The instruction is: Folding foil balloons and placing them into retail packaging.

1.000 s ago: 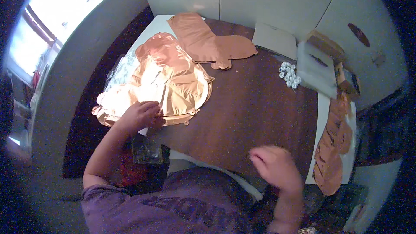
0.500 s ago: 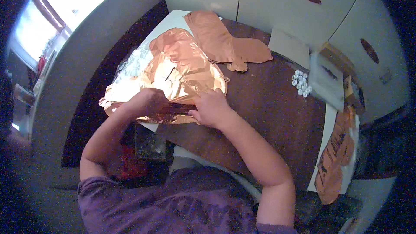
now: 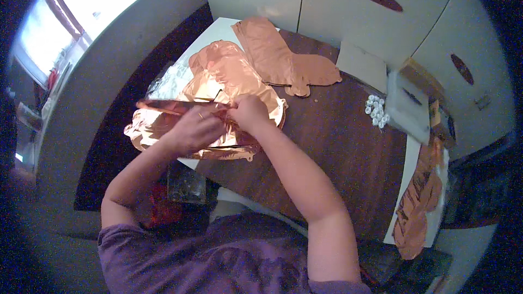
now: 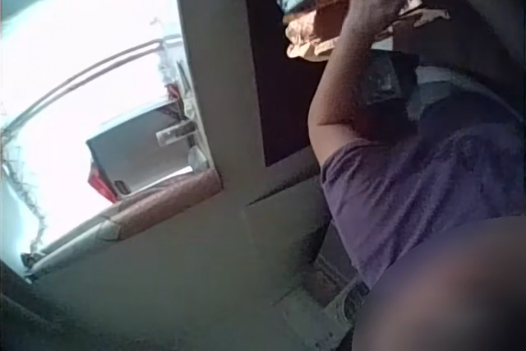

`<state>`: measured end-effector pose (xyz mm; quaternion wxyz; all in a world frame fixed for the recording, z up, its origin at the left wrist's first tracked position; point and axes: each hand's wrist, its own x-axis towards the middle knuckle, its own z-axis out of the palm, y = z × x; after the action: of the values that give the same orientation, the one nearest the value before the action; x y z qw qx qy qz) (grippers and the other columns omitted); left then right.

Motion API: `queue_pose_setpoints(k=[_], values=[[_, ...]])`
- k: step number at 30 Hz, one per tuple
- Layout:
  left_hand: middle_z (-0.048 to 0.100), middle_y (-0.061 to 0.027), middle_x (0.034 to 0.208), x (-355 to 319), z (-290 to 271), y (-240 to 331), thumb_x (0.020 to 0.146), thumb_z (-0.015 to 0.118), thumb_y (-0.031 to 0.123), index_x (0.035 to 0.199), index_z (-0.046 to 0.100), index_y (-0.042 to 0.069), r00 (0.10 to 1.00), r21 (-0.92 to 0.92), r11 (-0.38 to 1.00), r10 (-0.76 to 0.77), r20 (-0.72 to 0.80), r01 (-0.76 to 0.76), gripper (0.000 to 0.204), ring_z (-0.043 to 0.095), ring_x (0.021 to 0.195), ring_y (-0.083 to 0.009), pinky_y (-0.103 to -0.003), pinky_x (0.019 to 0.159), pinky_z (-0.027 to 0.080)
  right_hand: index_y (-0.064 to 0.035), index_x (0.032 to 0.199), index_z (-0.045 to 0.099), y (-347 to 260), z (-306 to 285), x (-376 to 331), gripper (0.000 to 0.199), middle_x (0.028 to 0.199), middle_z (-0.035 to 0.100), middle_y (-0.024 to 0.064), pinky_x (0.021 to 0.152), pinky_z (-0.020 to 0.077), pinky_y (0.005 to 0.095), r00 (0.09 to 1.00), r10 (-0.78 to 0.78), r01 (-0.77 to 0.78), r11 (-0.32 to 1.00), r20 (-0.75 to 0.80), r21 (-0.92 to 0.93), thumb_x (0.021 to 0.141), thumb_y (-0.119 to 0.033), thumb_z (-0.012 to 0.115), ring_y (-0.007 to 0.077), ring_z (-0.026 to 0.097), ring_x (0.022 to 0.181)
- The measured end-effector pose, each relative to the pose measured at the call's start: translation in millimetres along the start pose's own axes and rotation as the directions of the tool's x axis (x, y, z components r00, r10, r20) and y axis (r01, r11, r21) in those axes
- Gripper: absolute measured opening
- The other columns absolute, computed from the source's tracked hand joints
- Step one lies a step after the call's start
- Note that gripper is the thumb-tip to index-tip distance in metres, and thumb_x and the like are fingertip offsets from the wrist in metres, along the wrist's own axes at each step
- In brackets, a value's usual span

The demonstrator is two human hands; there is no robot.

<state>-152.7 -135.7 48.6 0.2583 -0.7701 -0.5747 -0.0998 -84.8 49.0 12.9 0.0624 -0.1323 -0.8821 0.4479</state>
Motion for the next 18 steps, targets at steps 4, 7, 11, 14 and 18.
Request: queue_pose_setpoints(k=[4, 7, 11, 14, 18], values=[[0.056, -0.0145, 0.121, -33.7, 48.8, 10.2, 0.083, 0.063, 0.032, 0.12, 0.058, 0.007, 0.918, -0.174, 0.909, -0.345, 0.195, 0.379, 0.045, 0.048, 0.122, -0.0346, -0.049, 0.102, 0.038, -0.004, 0.085, 0.071, 25.8, -22.2, 30.2, 0.022, 0.075, 0.068, 0.0168, 0.063, 0.0506, 0.04, 0.96, -0.046, 0.085, 0.988, -0.278, 0.13, 0.077, -0.024, 0.073, 0.0291, 0.067, 0.067], [0.04, -0.0164, 0.146, -43.0, 49.4, 14.5, 0.083, 0.06, 0.044, 0.141, 0.044, 0.01, 0.69, -0.178, 0.678, -0.633, 0.351, 0.713, 0.069, 0.029, 0.14, -0.0375, -0.056, 0.115, 0.016, -0.0039, 0.098, 0.068, -11.0, -62.0, -4.3, 0.014, 0.081, 0.068, 0.0104, 0.067, 0.0502, 0.0352, 0.893, -0.26, 0.26, 0.964, -0.367, -0.05, 0.085, -0.01, 0.066, 0.0194, 0.064, 0.072], [0.041, -0.014, 0.145, -40.6, 44.1, 7.0, 0.08, 0.063, 0.047, 0.14, 0.047, 0.013, 0.545, -0.151, 0.563, -0.644, 0.537, 0.813, 0.071, 0.032, 0.137, -0.0395, -0.055, 0.114, 0.021, -0.0078, 0.093, 0.066, 0.9, -94.5, -88.5, 0.017, 0.082, 0.065, 0.011, 0.074, 0.0516, 0.0395, 0.751, -0.654, 0.547, 0.691, -0.087, -0.472, 0.078, 0.0, 0.063, 0.0312, 0.063, 0.077], [0.049, -0.017, 0.133, -45.0, 51.5, 1.3, 0.073, 0.072, 0.044, 0.14, 0.044, 0.01, 0.696, -0.257, 0.647, -0.657, 0.288, 0.717, 0.08, 0.045, 0.123, -0.0381, -0.045, 0.104, 0.038, -0.0122, 0.088, 0.063, 43.8, -112.1, -146.8, 0.02, 0.08, 0.063, 0.0066, 0.085, 0.0491, 0.0418, 0.7, -0.703, 0.67, 0.586, 0.125, -0.456, 0.071, -0.001, 0.062, 0.0273, 0.062, 0.079], [0.056, -0.0192, 0.124, -17.5, 52.4, -17.9, 0.076, 0.069, 0.05, 0.147, 0.036, 0.011, 0.558, -0.169, 0.549, -0.688, 0.464, 0.818, 0.087, 0.053, 0.114, -0.0385, -0.048, 0.1, 0.04, -0.0115, 0.074, 0.062, 90.2, -146.8, -212.4, 0.015, 0.089, 0.069, 0.0015, 0.1, 0.0421, 0.0466, 0.877, -0.45, 0.467, 0.719, 0.167, -0.515, 0.068, 0.002, 0.063, 0.0237, 0.064, 0.098]])
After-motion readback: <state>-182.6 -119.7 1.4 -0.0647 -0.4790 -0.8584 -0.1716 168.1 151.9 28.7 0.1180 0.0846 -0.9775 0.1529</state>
